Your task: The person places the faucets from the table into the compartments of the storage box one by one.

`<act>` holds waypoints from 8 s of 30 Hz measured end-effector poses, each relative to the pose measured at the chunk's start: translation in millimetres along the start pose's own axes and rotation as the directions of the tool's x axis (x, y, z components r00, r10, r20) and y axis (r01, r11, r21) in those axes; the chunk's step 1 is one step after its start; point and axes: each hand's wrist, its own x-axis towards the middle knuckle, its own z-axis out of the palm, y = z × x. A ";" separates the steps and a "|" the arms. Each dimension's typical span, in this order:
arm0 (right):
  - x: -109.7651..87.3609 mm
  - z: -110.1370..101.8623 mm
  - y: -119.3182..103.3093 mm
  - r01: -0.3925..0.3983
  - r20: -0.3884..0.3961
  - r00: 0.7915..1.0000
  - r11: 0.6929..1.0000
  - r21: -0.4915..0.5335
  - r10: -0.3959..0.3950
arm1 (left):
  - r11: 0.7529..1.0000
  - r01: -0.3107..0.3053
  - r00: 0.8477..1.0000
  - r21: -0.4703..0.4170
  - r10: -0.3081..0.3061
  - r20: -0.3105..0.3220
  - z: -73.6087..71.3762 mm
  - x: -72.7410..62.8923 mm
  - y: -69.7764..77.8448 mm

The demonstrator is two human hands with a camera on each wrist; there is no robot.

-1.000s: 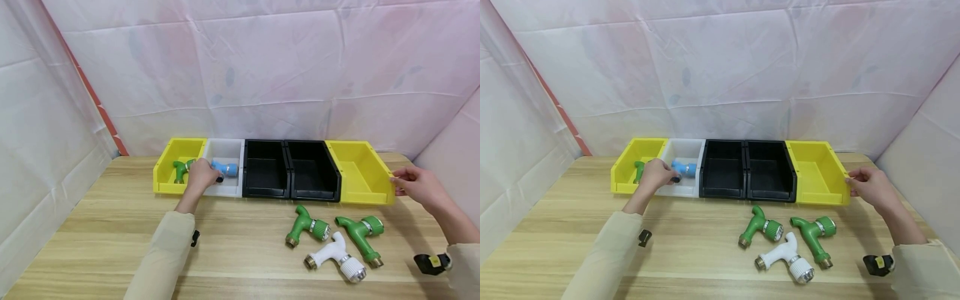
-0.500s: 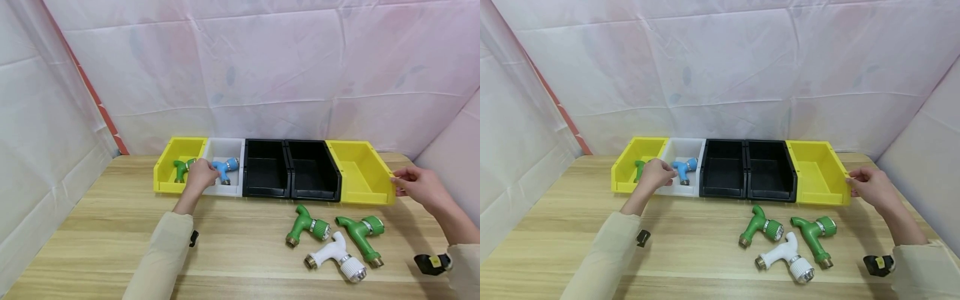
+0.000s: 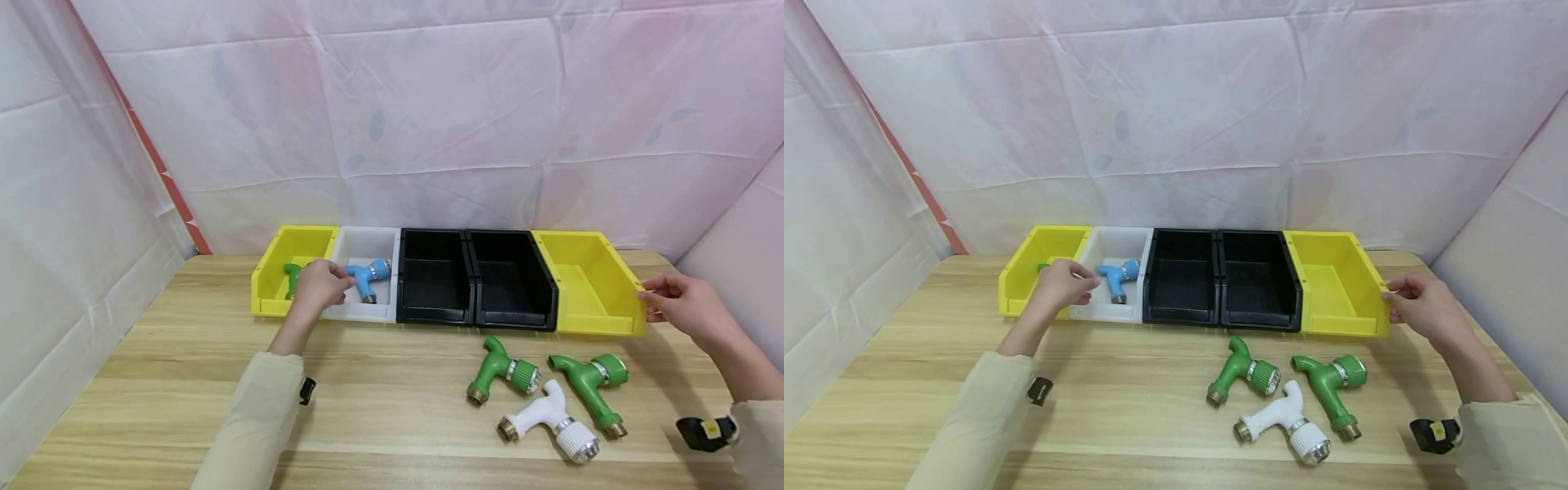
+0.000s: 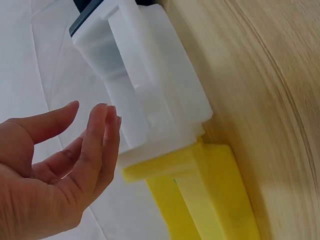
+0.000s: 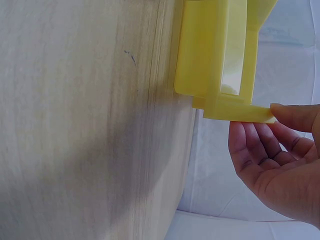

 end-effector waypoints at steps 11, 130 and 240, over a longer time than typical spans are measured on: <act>-0.4 0.1 0.7 0.007 -0.008 1.000 1.000 0.004 -0.007 | 0.999 -0.031 1.000 0.042 0.031 -0.001 -18.1 -5.9 -20.7; -11.1 -9.6 22.3 0.051 0.069 0.996 0.993 0.109 -0.059 | 0.993 0.120 0.985 0.006 -0.118 -0.127 -70.4 5.9 -127.3; -39.1 17.9 11.0 0.021 0.648 0.686 0.899 0.437 -0.331 | 0.995 0.080 0.993 0.064 -0.074 -0.097 -72.5 4.5 -127.7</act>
